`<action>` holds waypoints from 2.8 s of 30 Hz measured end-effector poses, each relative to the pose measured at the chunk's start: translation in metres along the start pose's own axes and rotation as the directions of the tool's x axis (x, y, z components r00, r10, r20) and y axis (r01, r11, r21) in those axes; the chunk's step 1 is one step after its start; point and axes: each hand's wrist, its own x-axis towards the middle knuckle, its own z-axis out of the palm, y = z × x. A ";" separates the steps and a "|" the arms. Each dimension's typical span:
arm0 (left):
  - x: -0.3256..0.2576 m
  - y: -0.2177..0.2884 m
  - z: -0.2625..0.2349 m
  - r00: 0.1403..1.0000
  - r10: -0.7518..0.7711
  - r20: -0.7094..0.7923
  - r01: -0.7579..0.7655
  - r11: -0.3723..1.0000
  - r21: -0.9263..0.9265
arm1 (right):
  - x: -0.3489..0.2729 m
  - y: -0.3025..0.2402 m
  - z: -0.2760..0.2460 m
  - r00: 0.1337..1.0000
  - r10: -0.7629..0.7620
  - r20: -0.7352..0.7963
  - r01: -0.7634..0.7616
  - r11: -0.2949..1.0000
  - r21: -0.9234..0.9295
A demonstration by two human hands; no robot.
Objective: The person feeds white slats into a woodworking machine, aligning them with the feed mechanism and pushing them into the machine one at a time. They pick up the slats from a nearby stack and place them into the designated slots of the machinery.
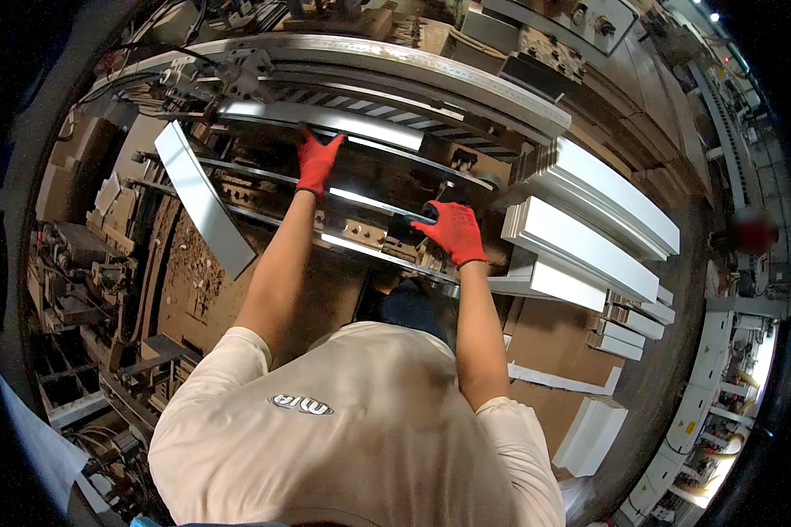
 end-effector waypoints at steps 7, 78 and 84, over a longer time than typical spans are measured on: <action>0.002 -0.002 0.002 1.000 0.014 -0.012 -0.014 1.000 -0.022 | -0.003 -0.001 0.000 0.998 0.058 0.011 -0.058 0.998 0.018; -0.205 -0.002 -0.157 0.925 -0.381 0.002 0.178 0.428 -0.886 | -0.026 -0.011 0.004 0.920 0.169 -0.352 -0.083 0.966 0.246; -0.176 -0.055 -0.237 0.931 -0.251 -0.265 0.071 0.837 -0.542 | -0.026 -0.009 0.006 0.922 0.179 -0.343 -0.109 0.971 0.213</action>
